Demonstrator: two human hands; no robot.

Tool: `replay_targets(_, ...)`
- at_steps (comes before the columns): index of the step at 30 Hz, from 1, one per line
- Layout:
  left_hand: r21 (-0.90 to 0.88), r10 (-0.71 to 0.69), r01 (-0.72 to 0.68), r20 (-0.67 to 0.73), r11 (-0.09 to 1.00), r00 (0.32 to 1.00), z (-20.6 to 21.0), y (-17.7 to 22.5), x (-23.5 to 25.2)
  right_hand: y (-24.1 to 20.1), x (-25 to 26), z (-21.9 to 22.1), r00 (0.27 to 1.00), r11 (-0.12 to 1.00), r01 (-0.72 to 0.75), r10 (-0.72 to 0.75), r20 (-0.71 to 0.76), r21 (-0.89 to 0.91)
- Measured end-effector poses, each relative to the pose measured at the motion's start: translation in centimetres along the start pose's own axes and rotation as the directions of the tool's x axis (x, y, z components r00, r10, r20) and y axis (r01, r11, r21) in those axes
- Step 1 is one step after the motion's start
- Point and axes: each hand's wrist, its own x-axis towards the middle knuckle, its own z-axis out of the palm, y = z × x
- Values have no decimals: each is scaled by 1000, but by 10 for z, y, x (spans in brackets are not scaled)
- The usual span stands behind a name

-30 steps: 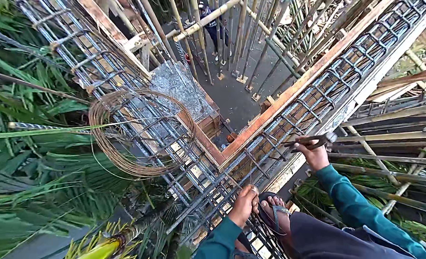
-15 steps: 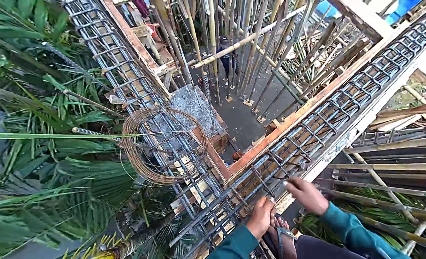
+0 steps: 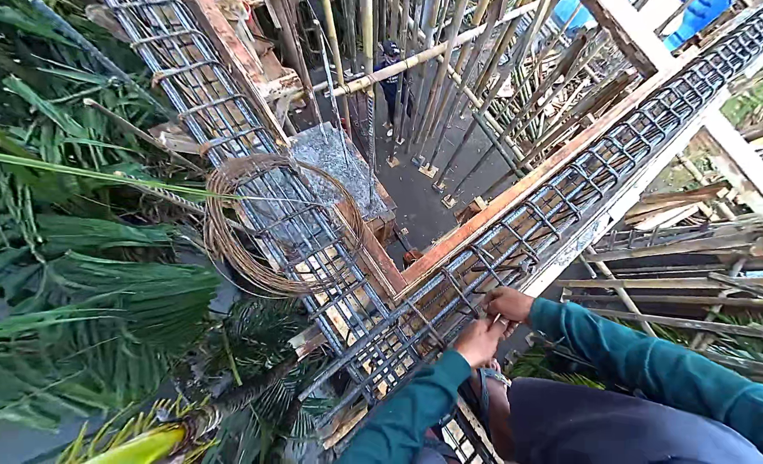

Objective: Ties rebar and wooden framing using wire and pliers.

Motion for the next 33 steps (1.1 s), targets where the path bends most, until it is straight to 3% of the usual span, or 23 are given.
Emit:
replay_targets(3, -1, 22, -22, -171, 1000, 985, -36, -4, -15, -13, -4, -6, 996, 983, -94, 93, -18, -157)
replay_targets(6, 51, 5, 16, -382, 999, 924, -80, -6, -25, -16, 4, -16, 997, 872, -29, -11, -77, -489)
replay_targets(9, 177, 53, 43, -504, 983, 862, -115, -7, -22, -12, 13, -26, 980, 775, -12, -118, -163, -632)
replay_targets(12, 351, 156, 29, -485, 936, 861, -132, -11, -6, -15, 13, -29, 959, 714, -73, -140, -245, -696)
replay_targets(16, 518, 243, -17, -371, 855, 896, -132, -8, 28, -26, 11, -27, 979, 691, -78, -83, -185, -719)
replay_targets(18, 532, 268, -54, -334, 845, 904, -126, -9, 42, -20, 17, -30, 986, 707, -26, -100, -136, -706)
replay_targets(24, 499, 333, -94, -415, 862, 847, -120, -18, 53, -3, 24, -39, 987, 783, 77, -149, -67, -617)
replay_targets(33, 556, 279, -23, -382, 831, 881, -119, -12, 57, -7, 23, -51, 989, 819, 111, -144, -15, -563)
